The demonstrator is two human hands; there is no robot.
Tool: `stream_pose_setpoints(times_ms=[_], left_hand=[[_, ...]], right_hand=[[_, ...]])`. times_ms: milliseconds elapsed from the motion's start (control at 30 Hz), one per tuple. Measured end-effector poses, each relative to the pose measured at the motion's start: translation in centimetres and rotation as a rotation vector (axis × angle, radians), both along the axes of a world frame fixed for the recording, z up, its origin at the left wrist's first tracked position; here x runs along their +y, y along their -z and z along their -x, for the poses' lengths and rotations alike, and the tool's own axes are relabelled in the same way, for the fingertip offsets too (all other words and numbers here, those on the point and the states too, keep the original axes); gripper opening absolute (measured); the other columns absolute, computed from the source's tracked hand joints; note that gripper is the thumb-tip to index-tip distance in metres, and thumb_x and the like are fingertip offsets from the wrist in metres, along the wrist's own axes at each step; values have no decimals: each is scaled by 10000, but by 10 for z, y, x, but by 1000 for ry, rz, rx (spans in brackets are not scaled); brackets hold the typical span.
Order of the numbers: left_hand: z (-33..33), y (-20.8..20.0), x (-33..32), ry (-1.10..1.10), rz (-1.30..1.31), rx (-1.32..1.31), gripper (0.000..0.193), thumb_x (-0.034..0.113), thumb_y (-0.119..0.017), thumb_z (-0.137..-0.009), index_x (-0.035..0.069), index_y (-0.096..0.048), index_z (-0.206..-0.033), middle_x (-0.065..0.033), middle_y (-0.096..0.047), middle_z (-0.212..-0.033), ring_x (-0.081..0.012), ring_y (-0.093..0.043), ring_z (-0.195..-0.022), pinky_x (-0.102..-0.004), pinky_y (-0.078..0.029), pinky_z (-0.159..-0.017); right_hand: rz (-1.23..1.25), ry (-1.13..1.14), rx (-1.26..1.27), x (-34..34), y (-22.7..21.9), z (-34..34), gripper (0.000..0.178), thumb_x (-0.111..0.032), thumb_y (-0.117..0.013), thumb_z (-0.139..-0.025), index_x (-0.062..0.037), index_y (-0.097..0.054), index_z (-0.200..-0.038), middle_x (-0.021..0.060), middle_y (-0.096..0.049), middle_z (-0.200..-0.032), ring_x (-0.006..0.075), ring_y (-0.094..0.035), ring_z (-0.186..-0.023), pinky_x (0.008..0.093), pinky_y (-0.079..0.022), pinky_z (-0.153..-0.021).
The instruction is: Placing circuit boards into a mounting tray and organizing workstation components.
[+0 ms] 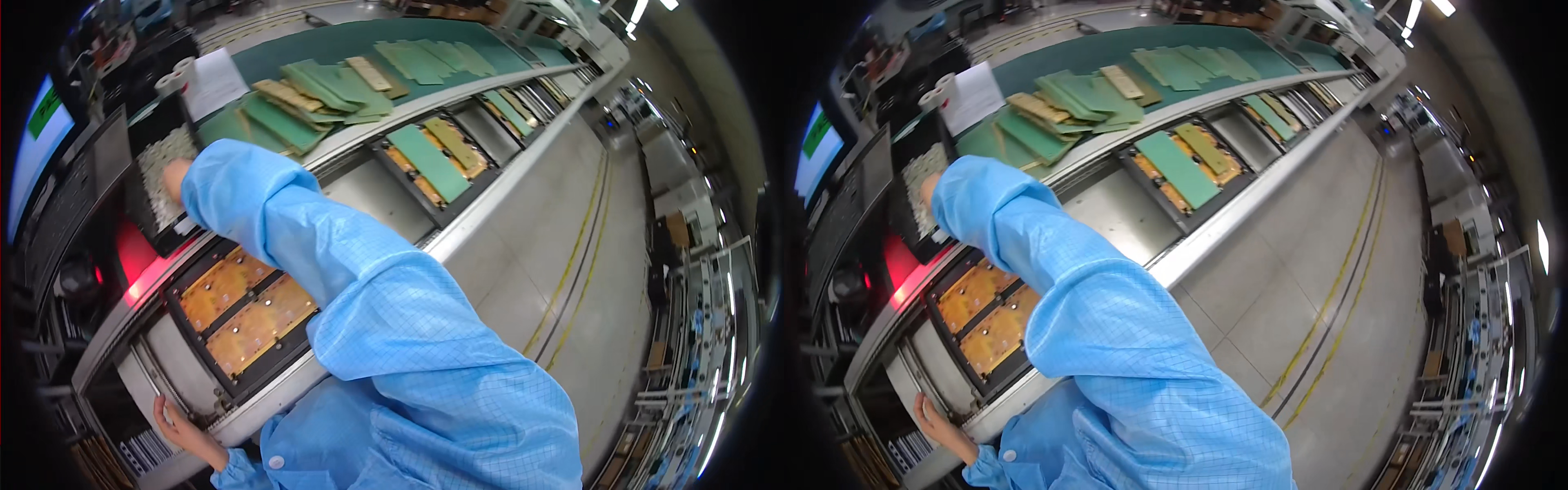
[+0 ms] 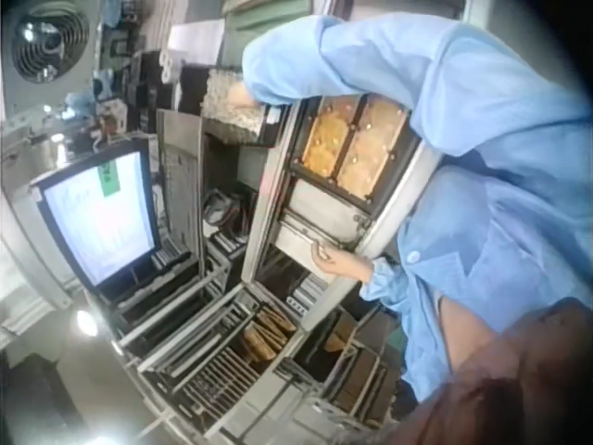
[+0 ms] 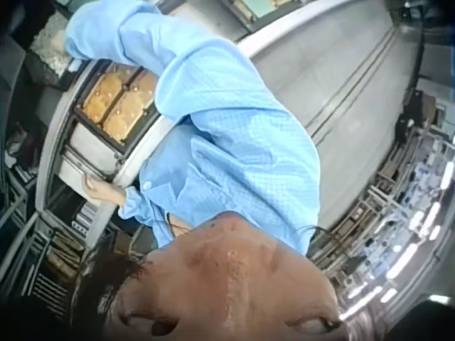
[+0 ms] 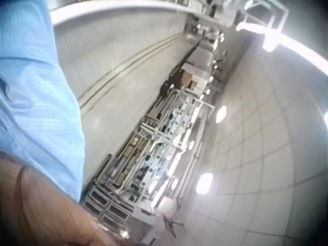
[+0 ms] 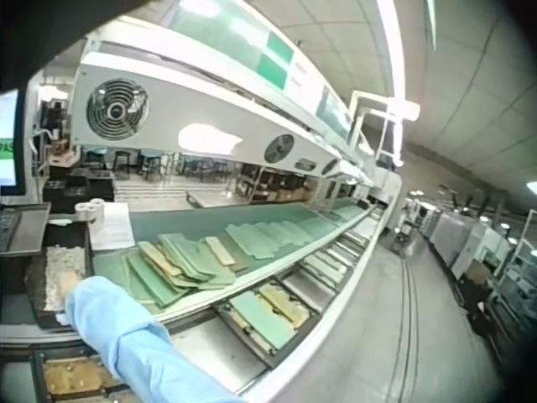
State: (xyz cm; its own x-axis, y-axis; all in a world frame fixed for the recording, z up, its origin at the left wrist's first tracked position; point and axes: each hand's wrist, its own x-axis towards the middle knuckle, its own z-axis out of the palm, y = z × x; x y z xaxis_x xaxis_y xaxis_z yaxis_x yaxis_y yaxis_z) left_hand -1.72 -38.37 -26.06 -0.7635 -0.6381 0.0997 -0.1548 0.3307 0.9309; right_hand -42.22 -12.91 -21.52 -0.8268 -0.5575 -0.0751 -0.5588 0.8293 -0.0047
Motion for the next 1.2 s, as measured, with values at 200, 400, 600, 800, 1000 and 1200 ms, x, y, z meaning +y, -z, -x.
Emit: stream_pose_setpoints(times_ms=[200,400,600,800,1000,1200], left_hand=[[9,4,3,5,-58,0,287,203,-537,-1005,-8,-619,-1181,-93,-614,-1214,-192,-535,-1170,-322,-380,-1056],[12,4,6,4,-73,6,288,203,-536,-1001,-15,-622,-1168,-91,-620,-1193,-191,-546,-1132,-319,-395,-1036],[1,0,-5,-24,-27,-1,296,203,-535,-1001,-29,-626,-1161,-96,-628,-1181,-192,-553,-1126,-317,-393,-1034],[13,-8,0,0,27,12,293,189,-543,-996,-30,-632,-1168,-101,-643,-1156,-198,-567,-1118,-324,-394,-1035],[-7,-5,0,-62,19,-30,275,172,-615,-979,-16,-646,-1177,-108,-664,-1171,-209,-590,-1114,-334,-421,-1028],[3,6,11,-17,118,91,181,78,-622,-960,-22,-662,-1104,-111,-666,-1136,-189,-606,-1061,-309,-455,-974]], right_hand=[[45,130,0,24,-3,1,258,-154,-696,-745,-84,-782,-979,166,-738,-1014,303,-713,-980,408,-569,-862],[133,167,-26,20,7,17,247,-140,-695,-735,-75,-781,-958,170,-738,-1002,310,-714,-972,415,-571,-859],[214,155,-59,-8,14,4,237,-127,-694,-725,-65,-781,-937,173,-738,-991,317,-715,-963,422,-572,-857],[290,184,-71,6,15,19,228,-116,-694,-717,-58,-780,-919,176,-738,-981,323,-716,-956,428,-574,-855],[356,105,34,16,-35,-34,153,-86,-650,-786,-49,-771,-873,189,-735,-894,327,-713,-865,446,-571,-808],[728,58,-477,69,-101,-122,107,-86,-719,-867,-4,-714,-934,42,-686,-762,116,-593,-660,291,-504,-625]])
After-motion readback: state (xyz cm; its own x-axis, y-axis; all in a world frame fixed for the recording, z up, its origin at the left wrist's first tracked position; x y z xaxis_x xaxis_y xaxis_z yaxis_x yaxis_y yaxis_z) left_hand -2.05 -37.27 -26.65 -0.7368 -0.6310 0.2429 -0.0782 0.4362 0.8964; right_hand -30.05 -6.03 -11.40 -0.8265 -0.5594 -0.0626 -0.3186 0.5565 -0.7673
